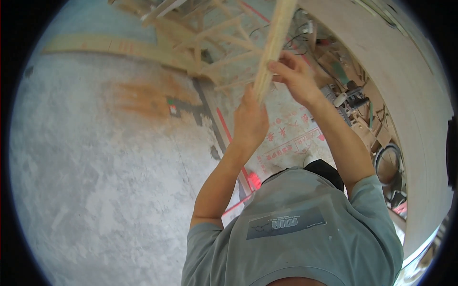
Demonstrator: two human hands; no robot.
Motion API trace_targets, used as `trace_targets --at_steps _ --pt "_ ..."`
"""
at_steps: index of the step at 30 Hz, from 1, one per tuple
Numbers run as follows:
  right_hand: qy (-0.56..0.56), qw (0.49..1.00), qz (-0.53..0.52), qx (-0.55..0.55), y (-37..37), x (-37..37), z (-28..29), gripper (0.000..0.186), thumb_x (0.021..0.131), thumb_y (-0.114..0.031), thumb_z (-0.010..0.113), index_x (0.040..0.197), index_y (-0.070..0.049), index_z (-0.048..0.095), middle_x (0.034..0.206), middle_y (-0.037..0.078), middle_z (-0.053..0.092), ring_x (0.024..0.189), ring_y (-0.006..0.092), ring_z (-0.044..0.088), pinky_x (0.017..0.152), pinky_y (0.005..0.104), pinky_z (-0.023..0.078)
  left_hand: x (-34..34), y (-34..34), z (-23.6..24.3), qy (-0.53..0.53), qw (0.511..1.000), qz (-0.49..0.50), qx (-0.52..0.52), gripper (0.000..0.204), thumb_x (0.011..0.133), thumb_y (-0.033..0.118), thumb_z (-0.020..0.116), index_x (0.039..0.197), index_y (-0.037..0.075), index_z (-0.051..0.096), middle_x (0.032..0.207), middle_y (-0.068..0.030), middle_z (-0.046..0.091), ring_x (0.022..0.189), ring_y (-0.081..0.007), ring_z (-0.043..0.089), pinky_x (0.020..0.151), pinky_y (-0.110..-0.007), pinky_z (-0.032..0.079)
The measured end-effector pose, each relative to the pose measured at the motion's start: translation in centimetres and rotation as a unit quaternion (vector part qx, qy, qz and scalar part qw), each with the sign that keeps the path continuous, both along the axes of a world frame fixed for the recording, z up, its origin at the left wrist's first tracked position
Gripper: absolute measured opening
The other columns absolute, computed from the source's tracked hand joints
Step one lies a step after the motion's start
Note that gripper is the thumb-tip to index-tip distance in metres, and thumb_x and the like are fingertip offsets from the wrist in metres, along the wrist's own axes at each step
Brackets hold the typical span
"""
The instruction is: Measuring, marking, and nailing wooden strips to a ceiling frame structure.
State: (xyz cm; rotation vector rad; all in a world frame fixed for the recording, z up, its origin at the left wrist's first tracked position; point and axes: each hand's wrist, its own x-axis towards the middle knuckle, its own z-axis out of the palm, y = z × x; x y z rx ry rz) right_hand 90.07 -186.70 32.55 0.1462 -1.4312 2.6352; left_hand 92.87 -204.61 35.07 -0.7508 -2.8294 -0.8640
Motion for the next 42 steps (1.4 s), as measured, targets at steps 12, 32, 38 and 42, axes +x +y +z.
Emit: trace_targets --at_steps 12,32,38,42 --pt "-0.175 0.979 0.093 -0.042 -5.5 -1.0 -11.8 0.027 0.096 -0.023 0.067 0.111 -0.001 0.061 0.103 0.006 0.067 0.100 0.0187 0.066 0.091 0.0401 0.056 -0.5 -7.6 -9.0 -0.181 0.983 0.016 -0.017 0.062 0.085 0.001 0.063 0.139 0.000 0.032 0.112 -0.0319 0.060 0.103 -0.0499 0.060 0.085 -0.053 0.049" --pt "-0.624 0.736 -0.260 0.041 -3.7 0.3 -32.2 0.033 0.099 -0.043 0.057 0.096 -0.011 0.063 0.089 0.002 0.065 0.088 0.0193 0.064 0.087 0.0417 0.050 -11.5 -55.9 -69.5 -0.350 0.702 0.327 -0.527 0.047 0.096 0.055 0.052 0.092 0.015 0.076 0.106 -0.0044 0.070 0.106 -0.0199 0.065 0.081 -0.037 0.052" --pt "-0.611 0.724 -0.311 0.077 -3.5 -1.7 -31.5 0.030 0.101 -0.041 0.055 0.098 -0.011 0.059 0.096 0.006 0.065 0.097 0.0212 0.062 0.090 0.0432 0.049 -12.4 -53.7 -72.5 -0.345 0.682 0.004 -0.644 0.056 0.099 0.036 0.046 0.153 0.023 0.036 0.147 -0.0119 0.044 0.138 -0.0348 0.036 0.099 -0.060 0.035" --pt "-0.564 0.769 -0.298 0.049 -5.1 -4.3 -30.7 0.027 0.100 -0.037 0.057 0.101 -0.010 0.059 0.095 0.006 0.065 0.096 0.0220 0.063 0.089 0.0438 0.051 -13.1 -52.0 -67.7 -0.263 0.767 0.032 -0.585 0.068 0.096 0.038 0.052 0.157 0.022 0.028 0.158 -0.0137 0.029 0.149 -0.0334 0.021 0.112 -0.070 0.021"
